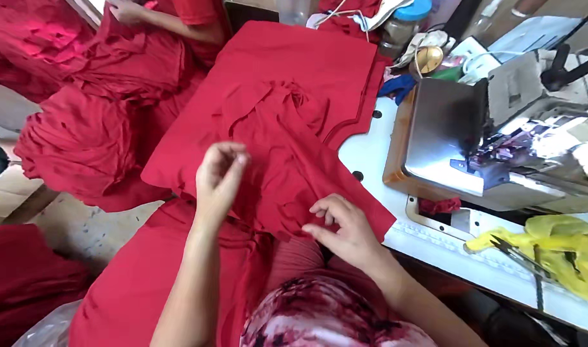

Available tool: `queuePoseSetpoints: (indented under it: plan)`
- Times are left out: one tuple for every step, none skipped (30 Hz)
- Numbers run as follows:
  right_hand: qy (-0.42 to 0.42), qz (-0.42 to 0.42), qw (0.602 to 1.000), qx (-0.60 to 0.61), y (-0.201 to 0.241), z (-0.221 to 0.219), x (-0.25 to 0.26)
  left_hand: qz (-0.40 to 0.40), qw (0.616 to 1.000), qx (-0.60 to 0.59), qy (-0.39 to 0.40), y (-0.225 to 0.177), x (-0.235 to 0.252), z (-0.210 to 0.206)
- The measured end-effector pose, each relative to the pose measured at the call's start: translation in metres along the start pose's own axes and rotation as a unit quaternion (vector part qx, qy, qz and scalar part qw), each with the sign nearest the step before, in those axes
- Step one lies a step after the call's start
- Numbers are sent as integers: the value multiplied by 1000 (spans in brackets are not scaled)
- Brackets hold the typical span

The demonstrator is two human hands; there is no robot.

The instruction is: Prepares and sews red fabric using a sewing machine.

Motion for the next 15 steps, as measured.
queuePoseSetpoints:
  plan:
    - [-7,3,1000,-15,0,-7,-2,-40,997,51,35,-2,-12,3]
    - [-12,0,999,-42,0,-13,-2,-73,992,85,64,-2,-23,3]
    - [-14,-6,998,-69,-1,-17,0,-93,987,98,87,0,-32,-2]
    - [-14,-13,996,-90,-1,-18,2,-105,984,101,105,1,-38,-8]
    - [-18,-19,994,-107,-1,-18,5,-117,981,102,115,0,-41,-15]
    - [-26,-24,993,-117,-2,-17,7,-129,979,102,118,-2,-40,-23]
    - [-36,-30,992,-120,-3,-14,8,-142,977,104,120,-5,-39,-31]
    - [-49,-35,991,-122,-4,-11,8,-156,974,106,124,-10,-36,-39]
    - [-61,-43,989,-128,-6,-7,7,-167,971,110,133,-15,-32,-48]
    - [-68,-52,987,-138,-9,-2,7,-173,965,126,150,-19,-29,-56]
    - [-69,-66,984,-148,-14,2,7,-170,958,153,174,-21,-28,-63]
    - [-61,-84,983,-150,-18,7,6,-158,950,179,202,-21,-26,-69]
    - [-53,-99,982,-150,-24,11,5,-133,944,190,234,-22,-24,-72]
    - [-54,-108,982,-144,-28,15,5,-101,944,180,258,-27,-20,-70]
    - [-66,-108,982,-137,-32,19,7,-59,946,155,279,-38,-14,-64]
Point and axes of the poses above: each hand's wrist, its own x-axis towards the middle knuckle, its own z-axis out of the back of the hand, y = z × x, the point moved 1 cm from there along x, towards the middle knuckle, and after that the axes turned 6 degrees about -z, right-handed, at the moved point
